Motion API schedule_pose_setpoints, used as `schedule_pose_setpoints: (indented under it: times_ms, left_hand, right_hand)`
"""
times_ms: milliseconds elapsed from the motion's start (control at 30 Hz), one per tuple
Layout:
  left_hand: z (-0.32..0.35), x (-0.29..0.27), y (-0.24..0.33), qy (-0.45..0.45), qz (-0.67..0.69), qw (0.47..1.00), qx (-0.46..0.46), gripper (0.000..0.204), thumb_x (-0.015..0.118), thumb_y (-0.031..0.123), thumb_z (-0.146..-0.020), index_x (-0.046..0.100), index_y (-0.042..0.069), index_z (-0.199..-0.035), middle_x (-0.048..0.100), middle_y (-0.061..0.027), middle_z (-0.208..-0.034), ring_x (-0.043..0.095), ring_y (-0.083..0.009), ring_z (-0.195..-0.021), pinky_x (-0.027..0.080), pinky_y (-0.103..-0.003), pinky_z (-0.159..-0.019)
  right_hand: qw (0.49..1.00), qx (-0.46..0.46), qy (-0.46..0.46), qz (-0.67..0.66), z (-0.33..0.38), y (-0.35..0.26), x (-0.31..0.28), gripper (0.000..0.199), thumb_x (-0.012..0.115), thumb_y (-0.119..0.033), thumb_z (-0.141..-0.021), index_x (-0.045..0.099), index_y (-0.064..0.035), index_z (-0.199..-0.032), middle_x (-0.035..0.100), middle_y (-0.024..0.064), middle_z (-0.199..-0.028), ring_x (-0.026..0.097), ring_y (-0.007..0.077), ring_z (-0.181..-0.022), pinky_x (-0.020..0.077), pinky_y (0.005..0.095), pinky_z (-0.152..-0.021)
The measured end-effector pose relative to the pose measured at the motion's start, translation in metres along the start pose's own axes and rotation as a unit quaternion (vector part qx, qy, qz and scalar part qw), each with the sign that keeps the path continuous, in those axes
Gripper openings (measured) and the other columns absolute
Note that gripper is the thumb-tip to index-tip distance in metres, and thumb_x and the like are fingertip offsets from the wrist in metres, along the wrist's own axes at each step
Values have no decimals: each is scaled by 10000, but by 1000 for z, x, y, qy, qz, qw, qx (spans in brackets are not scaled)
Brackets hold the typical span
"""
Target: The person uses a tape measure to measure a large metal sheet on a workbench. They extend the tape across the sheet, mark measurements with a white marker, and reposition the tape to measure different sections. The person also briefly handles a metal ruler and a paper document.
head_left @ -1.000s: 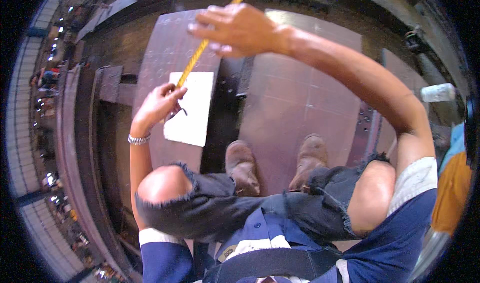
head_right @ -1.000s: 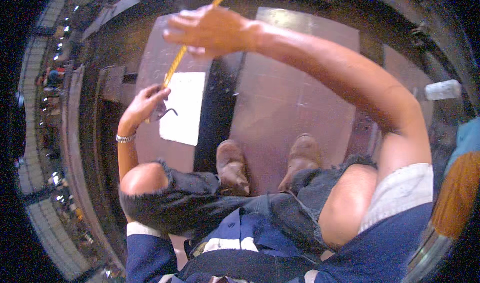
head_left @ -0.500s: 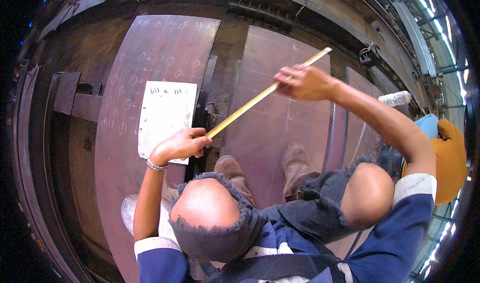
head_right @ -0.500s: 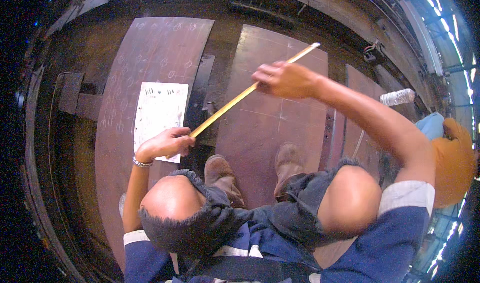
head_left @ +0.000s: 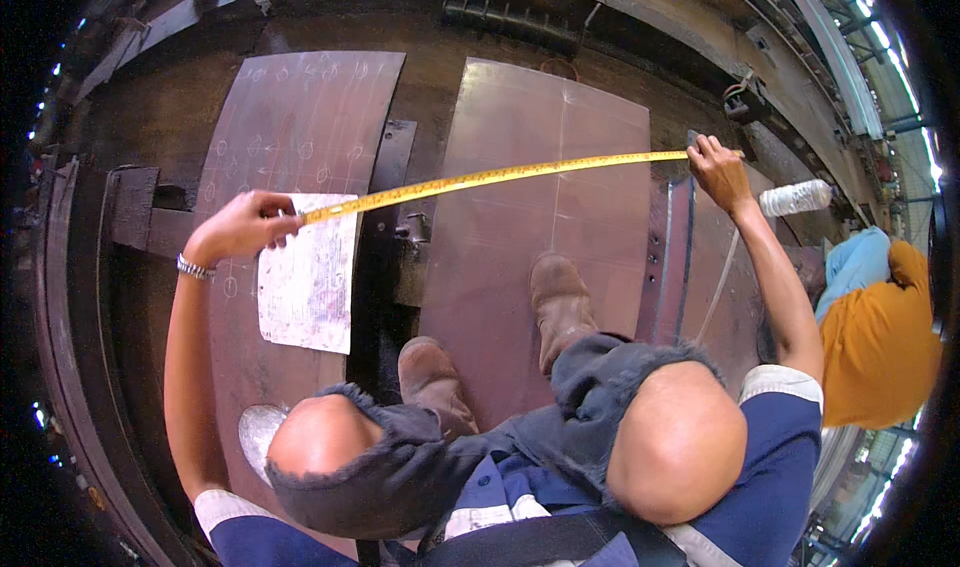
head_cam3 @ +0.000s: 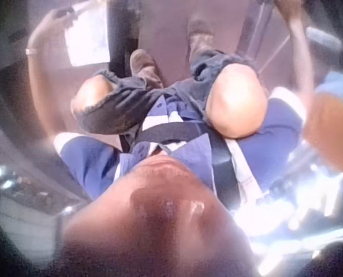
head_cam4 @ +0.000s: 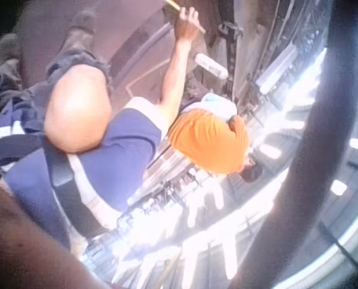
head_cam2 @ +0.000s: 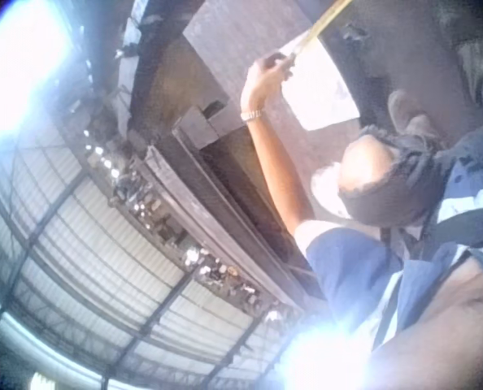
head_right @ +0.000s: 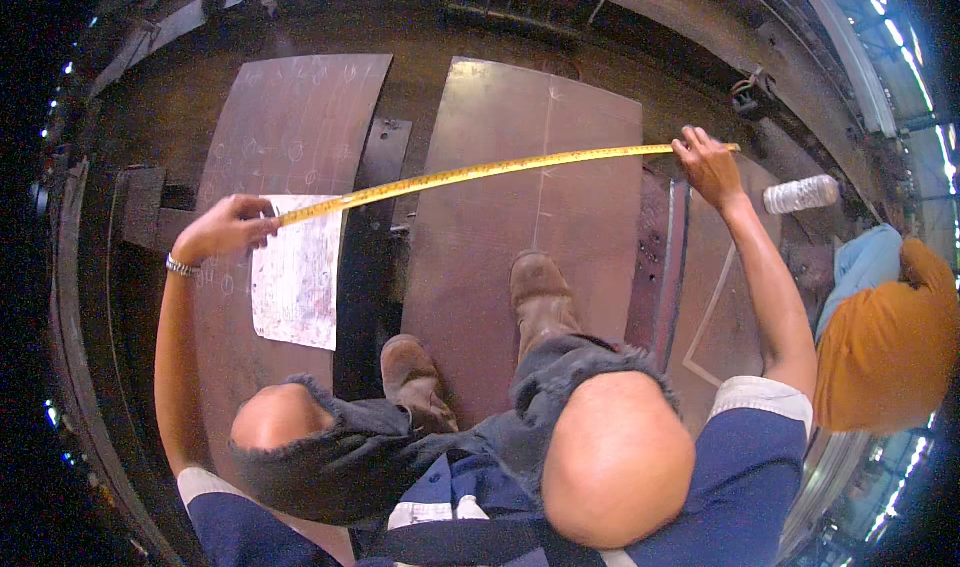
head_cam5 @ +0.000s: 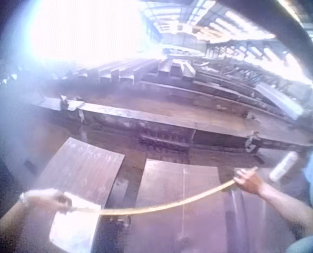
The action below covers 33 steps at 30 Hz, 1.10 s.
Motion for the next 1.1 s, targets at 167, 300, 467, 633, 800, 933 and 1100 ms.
schedule_pose_setpoints:
  times_ms: [167, 300, 467, 633, 800, 933, 1100]
  left_hand:
    - [-42, -47, 54, 66, -106, 992, -16, 370, 616, 345, -931, 686, -19, -933, 684, -86, -758, 619, -140, -655, 494, -322, -606]
    - [-66, -72, 96, 51, -137, 988, -56, 360, 619, 335, -940, 668, -22, -939, 702, -78, -798, 600, -120, -668, 492, -319, -626]
    - [-111, -75, 160, 33, -159, 986, -34, 334, 592, 318, -955, 670, -6, -939, 704, -68, -793, 602, -117, -676, 489, -296, -631]
    - [-161, -67, 195, 33, -219, 975, -7, 322, 590, 315, -953, 672, 7, -905, 677, -65, -738, 604, -135, -656, 485, -312, -628]
    - [-217, -43, 208, 38, -218, 974, 52, 351, 615, 403, -906, 672, 60, -855, 619, -85, -633, 615, -225, -600, 452, -370, -583]
    - [-259, -25, 198, 28, -230, 970, 67, 374, 615, 438, -905, 667, 69, -869, 623, -100, -651, 614, -259, -628, 446, -392, -599]
    - [-314, 13, 187, 1, -205, 977, 68, 363, 617, 414, -915, 680, 57, -916, 649, -83, -680, 623, -215, -630, 469, -372, -606]
  right_hand:
    - [985, 107, 87, -108, -1, 20, 66, 215, 629, -105, -806, 582, -76, -1014, 553, 83, -1000, 605, 250, -939, 540, 376, -708]
    - [951, 172, 160, -203, -10, 17, 88, 262, 685, -77, -758, 583, -102, -998, 536, 59, -936, 609, 245, -897, 539, 371, -685]
    - [908, 232, 210, -280, -13, 23, 117, 272, 707, -58, -742, 583, -109, -979, 534, 60, -902, 619, 249, -843, 533, 370, -661]
    - [863, 296, 223, -342, -7, 22, 140, 219, 716, -60, -763, 615, -106, -952, 560, 51, -902, 637, 240, -816, 530, 369, -636]
    - [867, 306, 231, -319, -3, 23, 145, 210, 734, -76, -763, 642, -108, -949, 561, 41, -884, 637, 225, -796, 532, 350, -612]
    - [870, 301, 231, -315, -8, 20, 139, 208, 740, -95, -759, 651, -114, -946, 558, 35, -885, 632, 214, -791, 534, 347, -621]
    - [878, 290, 192, -329, -28, 10, 153, 163, 716, -133, -779, 647, -113, -927, 541, 36, -902, 625, 215, -807, 537, 367, -646]
Point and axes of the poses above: each hand's wrist, its own z-axis away from the middle knuckle, its own x-axis out of the palm, y = z × x, the point moved 9 cm from there along -z, towards the middle knuckle
